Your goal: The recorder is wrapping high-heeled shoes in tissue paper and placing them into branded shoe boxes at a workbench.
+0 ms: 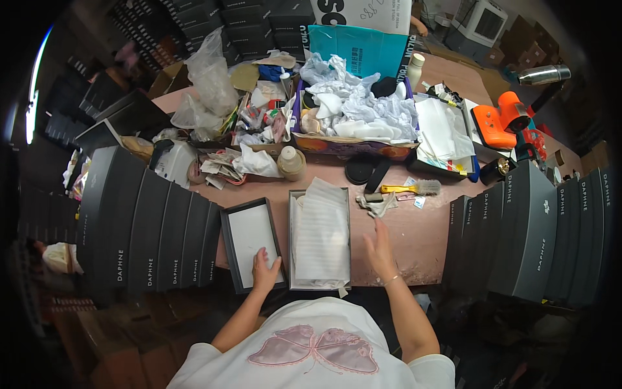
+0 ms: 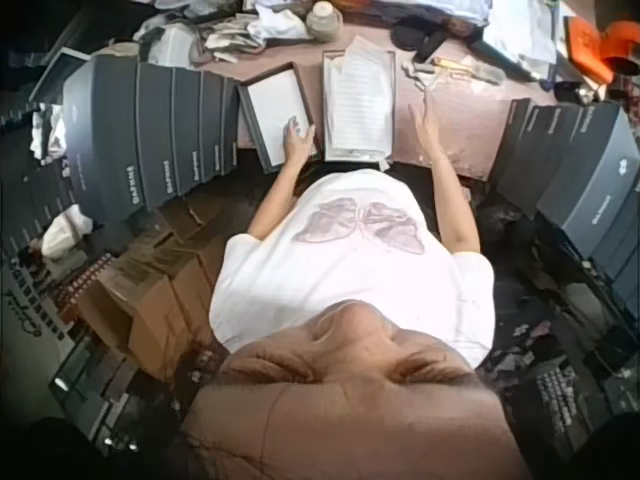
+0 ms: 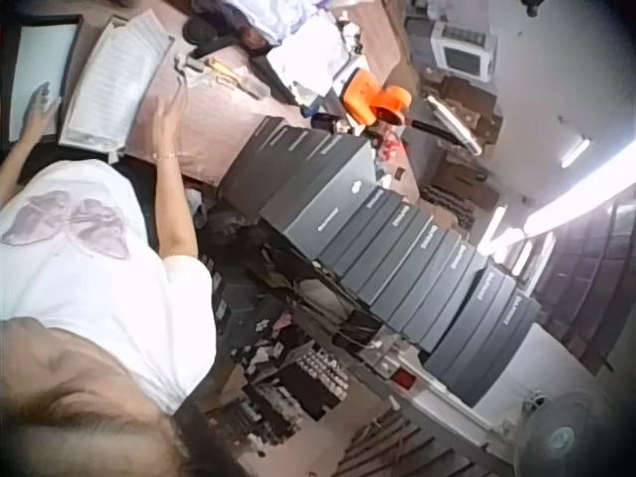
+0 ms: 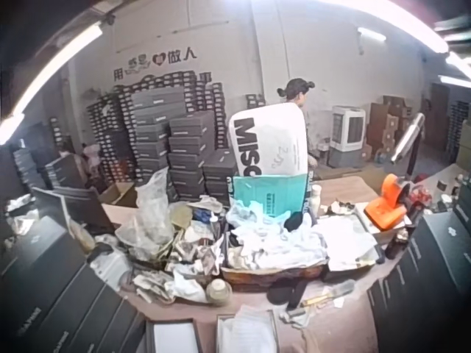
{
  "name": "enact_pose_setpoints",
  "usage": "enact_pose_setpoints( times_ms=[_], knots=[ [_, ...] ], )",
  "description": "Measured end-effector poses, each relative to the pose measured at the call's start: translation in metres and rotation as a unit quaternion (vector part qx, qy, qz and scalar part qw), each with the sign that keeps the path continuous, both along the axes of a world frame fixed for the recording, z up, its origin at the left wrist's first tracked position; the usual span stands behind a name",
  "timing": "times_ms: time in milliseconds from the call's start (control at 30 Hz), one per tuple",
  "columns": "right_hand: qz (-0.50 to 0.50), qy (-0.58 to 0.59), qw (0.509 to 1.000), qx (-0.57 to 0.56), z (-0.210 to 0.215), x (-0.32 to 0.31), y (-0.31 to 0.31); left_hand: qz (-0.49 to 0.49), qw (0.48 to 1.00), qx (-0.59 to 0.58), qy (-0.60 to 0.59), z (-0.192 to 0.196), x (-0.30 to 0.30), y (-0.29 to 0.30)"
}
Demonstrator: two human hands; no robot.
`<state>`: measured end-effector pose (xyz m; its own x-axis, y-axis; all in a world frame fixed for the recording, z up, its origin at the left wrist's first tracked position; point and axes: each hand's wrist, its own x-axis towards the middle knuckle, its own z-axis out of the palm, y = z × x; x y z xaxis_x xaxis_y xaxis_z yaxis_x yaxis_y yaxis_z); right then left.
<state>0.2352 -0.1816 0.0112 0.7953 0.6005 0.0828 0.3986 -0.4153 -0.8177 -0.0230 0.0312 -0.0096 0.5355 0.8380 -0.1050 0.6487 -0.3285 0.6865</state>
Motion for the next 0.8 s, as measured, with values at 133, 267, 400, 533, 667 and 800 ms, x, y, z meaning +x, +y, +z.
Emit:
enact_pose_setpoints(
  times_ms=[133,267,400,533,667,800],
  knots=[
    [0.287,-0.153,0.931,-0.167,0.04,-0.056,0.091,-0.15,0.982,-0.06,0.097,-0.051,-0.027,-0.004],
    [0.36,-0.158,0.887,-0.244,0.016,-0.058,0.088,-0.127,0.985,-0.113,-0.01,0.056,-0.04,0.005],
    [0.247,0.173,0.953,0.017,0.054,-0.042,0.045,-0.153,0.873,-0.413,-0.208,0.17,-0.066,-0.007],
    [0.048,0.379,0.911,0.154,0.059,-0.046,0.012,-0.161,0.731,-0.597,-0.29,0.143,0.005,-0.021],
    [-0.047,0.337,0.94,0.022,0.01,-0.035,-0.034,-0.289,0.804,-0.498,-0.153,0.076,0.026,-0.039],
    [-0.113,0.426,0.891,0.11,-0.016,-0.047,-0.06,-0.37,0.808,-0.458,-0.036,0.064,0.032,-0.054]
  ],
)
